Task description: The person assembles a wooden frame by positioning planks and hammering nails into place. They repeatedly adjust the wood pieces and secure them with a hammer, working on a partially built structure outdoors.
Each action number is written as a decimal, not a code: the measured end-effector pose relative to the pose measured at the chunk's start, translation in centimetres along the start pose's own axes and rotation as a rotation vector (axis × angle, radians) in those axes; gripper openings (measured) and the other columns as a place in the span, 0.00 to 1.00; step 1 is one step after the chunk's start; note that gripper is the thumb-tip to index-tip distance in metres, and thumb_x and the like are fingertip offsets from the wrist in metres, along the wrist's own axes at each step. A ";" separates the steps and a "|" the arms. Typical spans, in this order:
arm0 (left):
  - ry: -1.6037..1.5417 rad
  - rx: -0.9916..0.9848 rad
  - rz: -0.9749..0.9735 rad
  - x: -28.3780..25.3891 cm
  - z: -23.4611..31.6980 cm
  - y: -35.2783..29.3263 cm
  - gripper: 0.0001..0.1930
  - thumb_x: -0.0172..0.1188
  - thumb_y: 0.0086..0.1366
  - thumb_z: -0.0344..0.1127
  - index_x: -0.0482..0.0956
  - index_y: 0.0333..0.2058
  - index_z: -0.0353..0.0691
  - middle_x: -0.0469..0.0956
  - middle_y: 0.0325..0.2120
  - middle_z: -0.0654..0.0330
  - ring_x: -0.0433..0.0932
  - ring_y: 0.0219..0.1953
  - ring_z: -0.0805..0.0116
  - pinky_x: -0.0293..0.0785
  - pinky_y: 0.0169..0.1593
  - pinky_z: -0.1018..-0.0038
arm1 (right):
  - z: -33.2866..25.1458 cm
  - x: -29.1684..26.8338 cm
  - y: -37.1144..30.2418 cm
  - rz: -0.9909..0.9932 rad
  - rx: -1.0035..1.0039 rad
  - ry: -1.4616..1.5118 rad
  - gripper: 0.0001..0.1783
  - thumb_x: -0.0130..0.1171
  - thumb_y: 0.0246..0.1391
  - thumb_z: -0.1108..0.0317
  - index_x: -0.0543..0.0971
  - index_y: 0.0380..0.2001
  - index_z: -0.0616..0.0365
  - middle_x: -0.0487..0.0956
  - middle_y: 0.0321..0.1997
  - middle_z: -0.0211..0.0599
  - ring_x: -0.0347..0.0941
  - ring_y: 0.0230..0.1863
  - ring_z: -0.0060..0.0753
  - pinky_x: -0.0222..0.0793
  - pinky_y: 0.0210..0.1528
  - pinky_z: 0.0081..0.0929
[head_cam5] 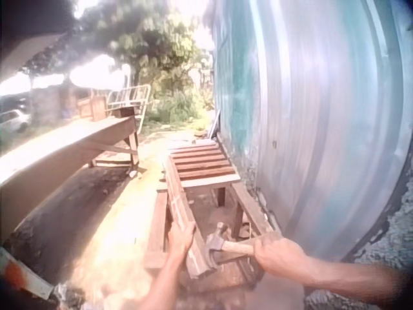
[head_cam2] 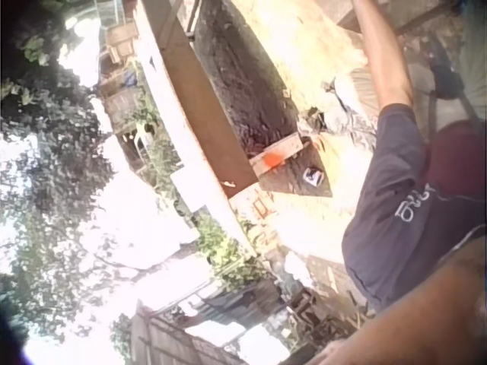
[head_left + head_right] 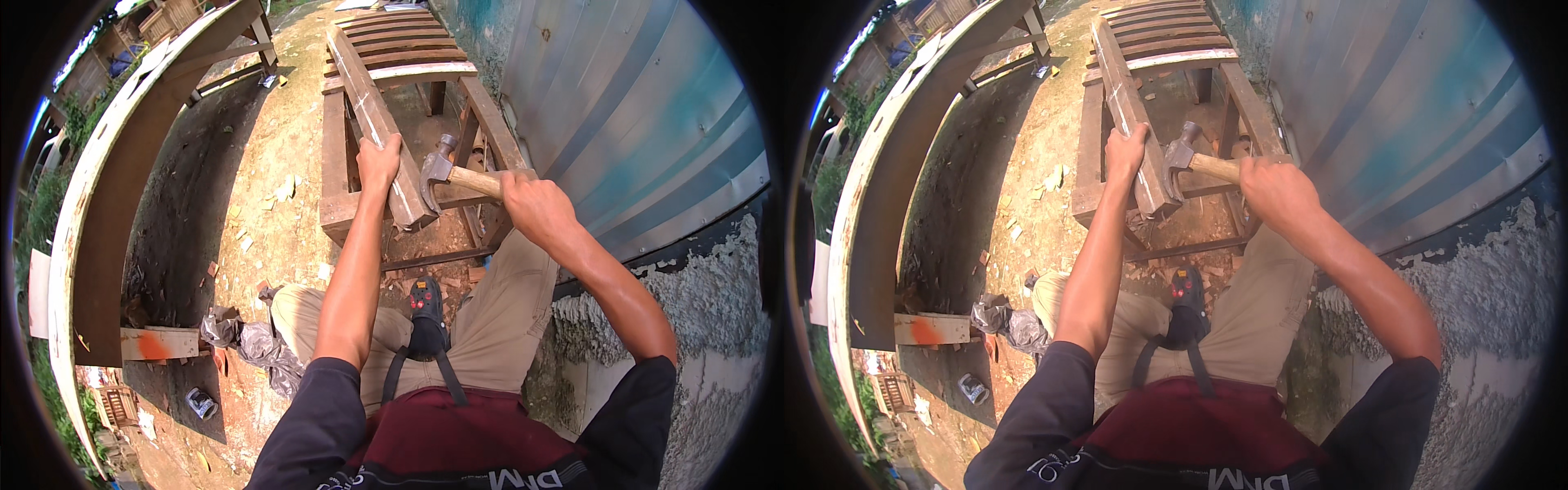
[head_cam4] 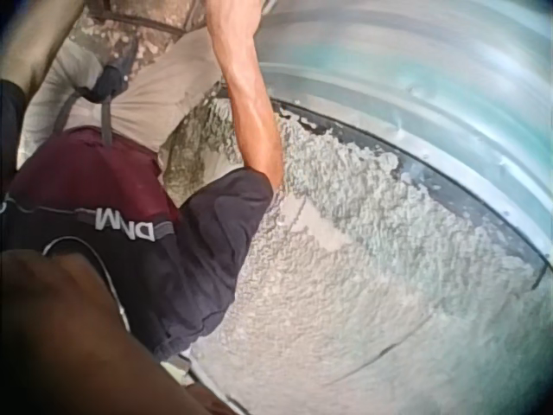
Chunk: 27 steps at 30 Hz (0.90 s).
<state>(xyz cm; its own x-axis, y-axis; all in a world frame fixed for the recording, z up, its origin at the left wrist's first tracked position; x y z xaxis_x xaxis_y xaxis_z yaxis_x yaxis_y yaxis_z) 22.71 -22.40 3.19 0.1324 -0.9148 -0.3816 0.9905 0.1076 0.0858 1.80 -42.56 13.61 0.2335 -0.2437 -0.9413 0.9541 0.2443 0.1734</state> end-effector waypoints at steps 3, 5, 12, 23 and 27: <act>-0.005 0.021 0.002 0.3 -0.3 0.0 0.37 0.67 0.56 0.55 0.78 0.51 0.23 0.82 0.47 0.33 0.81 0.54 0.40 0.73 0.59 0.58 | -0.1 0.7 -0.6 -0.047 0.032 0.033 0.07 0.55 0.55 0.74 0.71 0.35 0.66 0.80 0.30 0.51 0.82 0.27 0.54 0.79 0.29 0.45; 0.026 0.025 -0.028 0.9 -0.2 0.1 0.38 0.66 0.56 0.55 0.76 0.52 0.22 0.81 0.47 0.32 0.81 0.54 0.39 0.74 0.59 0.57 | -0.1 0.5 -1.0 -0.040 0.044 0.046 0.07 0.59 0.52 0.74 0.73 0.33 0.66 0.81 0.29 0.49 0.83 0.27 0.50 0.80 0.30 0.41; -0.001 -0.014 -0.104 0.8 -1.4 0.5 0.40 0.63 0.59 0.55 0.71 0.57 0.22 0.79 0.51 0.31 0.78 0.56 0.37 0.72 0.61 0.57 | 1.4 -5.3 0.1 0.023 0.092 0.704 0.15 0.68 0.54 0.69 0.80 0.43 0.66 0.85 0.35 0.49 0.83 0.31 0.40 0.75 0.39 0.40; -0.005 -0.005 -0.211 1.4 -3.2 1.8 0.44 0.51 0.65 0.62 0.69 0.60 0.20 0.73 0.57 0.27 0.68 0.65 0.34 0.62 0.68 0.57 | -4.3 -2.5 6.7 1.085 0.201 1.781 0.13 0.66 0.64 0.66 0.73 0.41 0.61 0.79 0.40 0.32 0.73 0.38 0.17 0.73 0.40 0.22; -0.267 0.084 -0.264 0.4 -6.1 3.3 0.38 0.51 0.68 0.57 0.72 0.56 0.19 0.76 0.54 0.31 0.74 0.60 0.40 0.66 0.63 0.59 | -8.1 -6.6 8.7 1.072 0.212 1.508 0.16 0.59 0.67 0.69 0.71 0.24 0.60 0.73 0.21 0.29 0.65 0.22 0.16 0.62 0.25 0.19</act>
<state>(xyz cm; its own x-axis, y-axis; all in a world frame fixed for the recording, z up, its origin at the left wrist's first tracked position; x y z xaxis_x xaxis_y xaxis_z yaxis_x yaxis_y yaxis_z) 26.29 -20.05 -2.31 -0.1526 -0.9770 -0.1488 0.9812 -0.1677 0.0953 7.04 -31.24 19.01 0.4460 0.8786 0.1707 0.5635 -0.4238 0.7092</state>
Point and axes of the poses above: each hand's wrist, its own y-axis towards the middle knuckle, its own x-axis out of the palm, z = x × y, the point moved 7 cm from there along y, towards the middle knuckle
